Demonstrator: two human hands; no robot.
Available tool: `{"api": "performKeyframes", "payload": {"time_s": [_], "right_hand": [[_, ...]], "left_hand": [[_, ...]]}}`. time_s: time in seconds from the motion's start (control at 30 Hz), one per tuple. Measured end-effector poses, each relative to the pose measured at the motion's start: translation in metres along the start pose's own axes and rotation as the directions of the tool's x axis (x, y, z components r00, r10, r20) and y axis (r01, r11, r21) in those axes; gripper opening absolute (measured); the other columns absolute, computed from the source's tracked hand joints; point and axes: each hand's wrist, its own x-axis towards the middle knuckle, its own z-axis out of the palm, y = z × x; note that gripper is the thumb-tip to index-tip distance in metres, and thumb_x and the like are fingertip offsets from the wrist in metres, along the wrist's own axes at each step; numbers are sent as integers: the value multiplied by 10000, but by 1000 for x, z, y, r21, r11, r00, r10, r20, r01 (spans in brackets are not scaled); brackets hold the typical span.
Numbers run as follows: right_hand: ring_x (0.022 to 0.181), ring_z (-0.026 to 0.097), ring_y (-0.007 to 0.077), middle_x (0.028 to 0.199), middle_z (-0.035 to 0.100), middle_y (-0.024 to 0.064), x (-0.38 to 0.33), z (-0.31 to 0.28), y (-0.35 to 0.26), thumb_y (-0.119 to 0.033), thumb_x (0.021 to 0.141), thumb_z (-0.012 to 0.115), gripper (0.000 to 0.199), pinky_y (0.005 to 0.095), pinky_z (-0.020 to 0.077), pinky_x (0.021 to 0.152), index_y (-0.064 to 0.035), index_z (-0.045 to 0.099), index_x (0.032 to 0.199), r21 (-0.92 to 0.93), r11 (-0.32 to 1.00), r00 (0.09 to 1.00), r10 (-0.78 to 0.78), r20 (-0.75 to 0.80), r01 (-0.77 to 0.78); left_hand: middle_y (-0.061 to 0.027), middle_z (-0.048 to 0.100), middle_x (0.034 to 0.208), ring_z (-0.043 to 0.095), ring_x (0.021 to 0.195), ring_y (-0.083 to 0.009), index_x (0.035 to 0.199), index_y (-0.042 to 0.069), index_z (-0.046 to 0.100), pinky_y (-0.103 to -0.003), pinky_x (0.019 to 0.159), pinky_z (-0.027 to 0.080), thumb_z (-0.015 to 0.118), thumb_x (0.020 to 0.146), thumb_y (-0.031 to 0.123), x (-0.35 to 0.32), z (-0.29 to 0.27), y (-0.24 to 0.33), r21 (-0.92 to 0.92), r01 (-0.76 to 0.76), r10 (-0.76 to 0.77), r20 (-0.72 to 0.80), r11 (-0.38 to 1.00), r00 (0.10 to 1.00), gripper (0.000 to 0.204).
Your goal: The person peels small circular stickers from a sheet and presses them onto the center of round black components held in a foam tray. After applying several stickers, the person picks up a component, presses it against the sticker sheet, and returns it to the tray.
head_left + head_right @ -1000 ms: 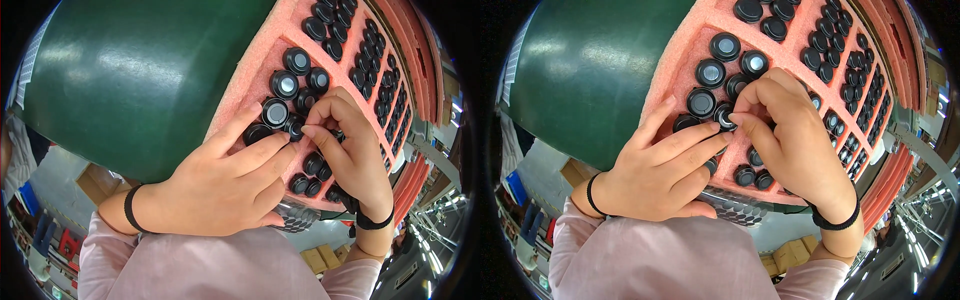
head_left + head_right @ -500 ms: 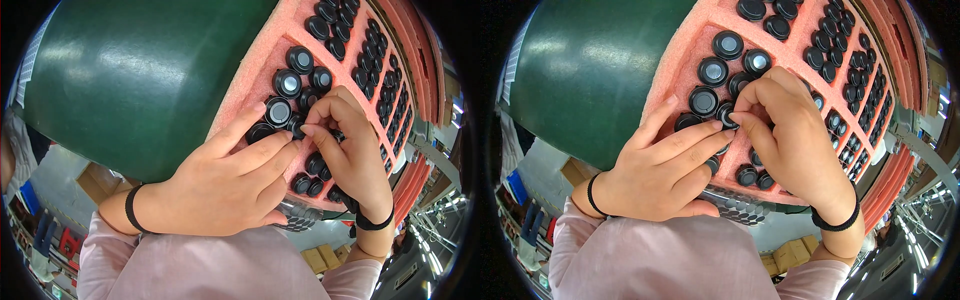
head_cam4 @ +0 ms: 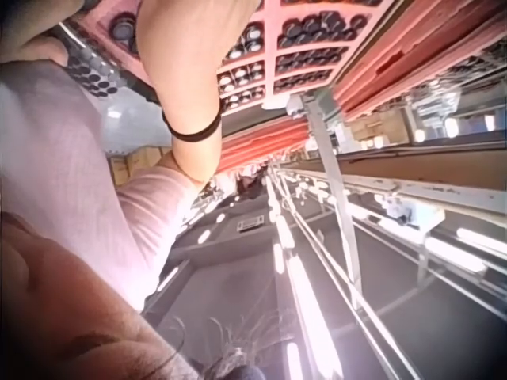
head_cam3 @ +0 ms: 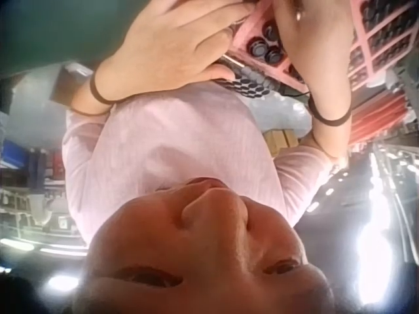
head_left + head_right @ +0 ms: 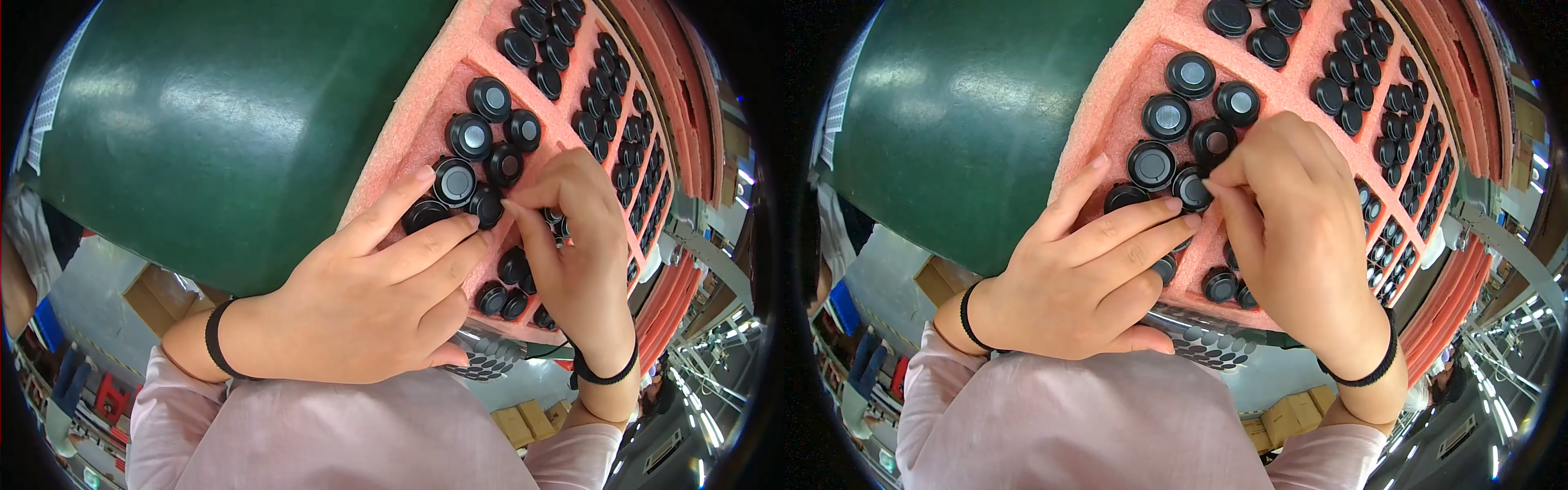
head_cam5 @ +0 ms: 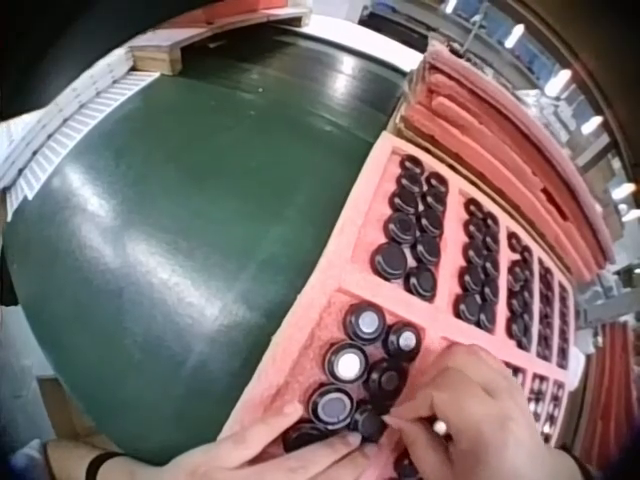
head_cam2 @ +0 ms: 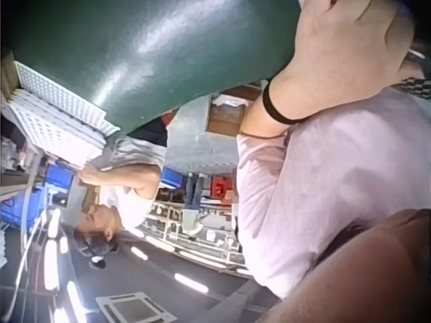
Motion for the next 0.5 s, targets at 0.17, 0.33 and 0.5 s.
{"api": "performKeyframes", "payload": {"time_s": [0.17, 0.33, 0.5], "right_hand": [[848, 594, 256, 913, 622, 102, -18, -25, -16, 3, 807, 790, 207, 361, 491, 750, 14, 629, 936, 331, 932, 982, 98, 164, -148], [875, 638, 260, 989, 671, 130, -39, -37, -25, -75, 763, 860, 348, 343, 508, 741, 17, 660, 1032, 472, 840, 927, 88, 365, -266], [865, 668, 260, 1012, 683, 136, -44, -44, -31, -125, 735, 899, 440, 336, 524, 721, 17, 667, 1082, 382, 863, 914, 193, 356, -331]], "left_hand": [[-167, 696, 1254, 640, 1219, -331, 740, 91, 583, -637, 1121, 345, 640, 894, 573, -6, -3, -2, -82, 9, -18, -110, 997, 994, 510], [-150, 722, 1160, 674, 1118, -339, 825, 94, 636, -612, 1109, 364, 694, 861, 575, -6, -16, -5, -129, 70, -93, -185, 989, 978, 485], [-96, 703, 976, 673, 939, -300, 965, 78, 698, -577, 1077, 398, 772, 809, 523, 1, -24, 0, -137, 146, -167, -155, 980, 974, 478]]}}
